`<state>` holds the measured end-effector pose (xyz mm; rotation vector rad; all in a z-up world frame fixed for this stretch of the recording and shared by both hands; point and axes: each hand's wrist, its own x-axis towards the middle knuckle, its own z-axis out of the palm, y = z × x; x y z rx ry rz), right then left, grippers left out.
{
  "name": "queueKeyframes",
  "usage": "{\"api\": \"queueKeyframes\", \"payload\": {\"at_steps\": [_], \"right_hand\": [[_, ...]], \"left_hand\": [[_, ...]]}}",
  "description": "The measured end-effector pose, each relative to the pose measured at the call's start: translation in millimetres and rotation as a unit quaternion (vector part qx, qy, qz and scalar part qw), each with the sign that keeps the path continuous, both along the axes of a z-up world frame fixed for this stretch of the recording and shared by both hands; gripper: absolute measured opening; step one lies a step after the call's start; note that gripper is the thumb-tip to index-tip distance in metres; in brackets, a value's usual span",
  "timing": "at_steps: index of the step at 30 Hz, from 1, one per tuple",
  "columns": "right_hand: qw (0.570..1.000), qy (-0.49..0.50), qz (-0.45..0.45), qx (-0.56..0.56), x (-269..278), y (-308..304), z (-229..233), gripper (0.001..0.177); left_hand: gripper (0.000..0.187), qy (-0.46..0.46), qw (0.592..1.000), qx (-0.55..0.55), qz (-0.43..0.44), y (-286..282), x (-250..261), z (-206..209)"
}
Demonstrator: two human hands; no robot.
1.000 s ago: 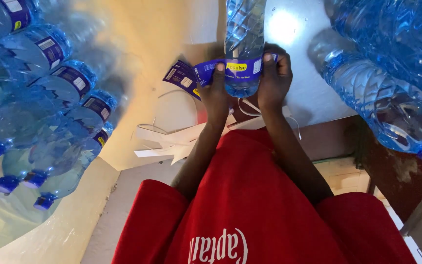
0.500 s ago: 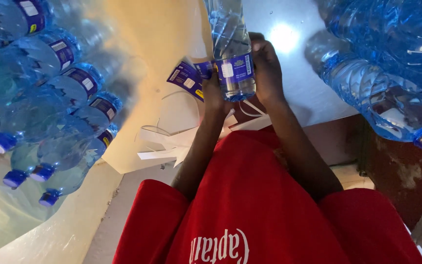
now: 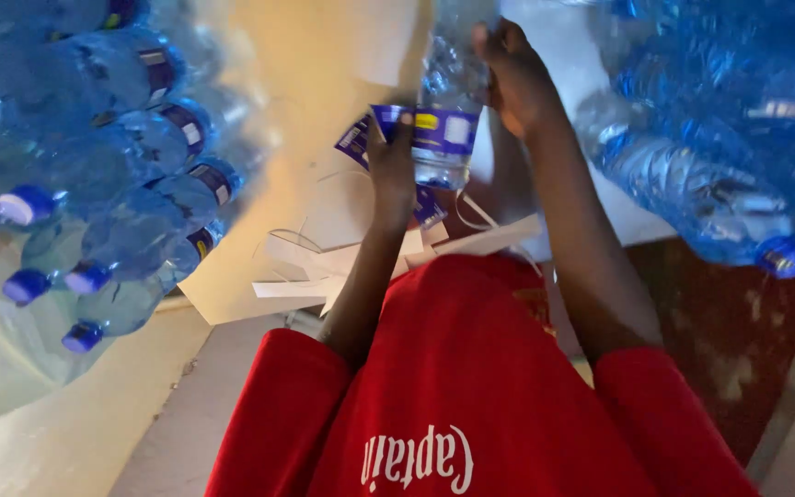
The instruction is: Manually applying adhesive labels to plastic water bottles by peeling them from a strip and wrapping them around the bottle body.
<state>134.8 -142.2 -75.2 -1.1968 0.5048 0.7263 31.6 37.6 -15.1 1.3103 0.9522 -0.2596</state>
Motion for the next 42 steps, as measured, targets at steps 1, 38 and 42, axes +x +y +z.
{"api": "queueKeyframes", "payload": {"at_steps": [1, 38, 42], "right_hand": [[1.000, -0.015, 0.013, 0.004, 9.4, 13.6, 4.3, 0.076], [0.899, -0.380, 0.146, 0.161, -131.1, 117.6, 169.3, 0.078], [0.800, -0.546, 0.248, 0.016, -174.3, 176.4, 164.3, 0.107]], "left_hand": [[0.043, -0.015, 1.000, 0.004, 0.013, -0.4, 1.7, 4.9], [0.116, -0.227, 0.919, 0.211, -0.243, 94.2, -133.2, 163.4], [0.103, -0.227, 0.914, 0.336, -0.028, 105.5, -176.9, 98.6]]}}
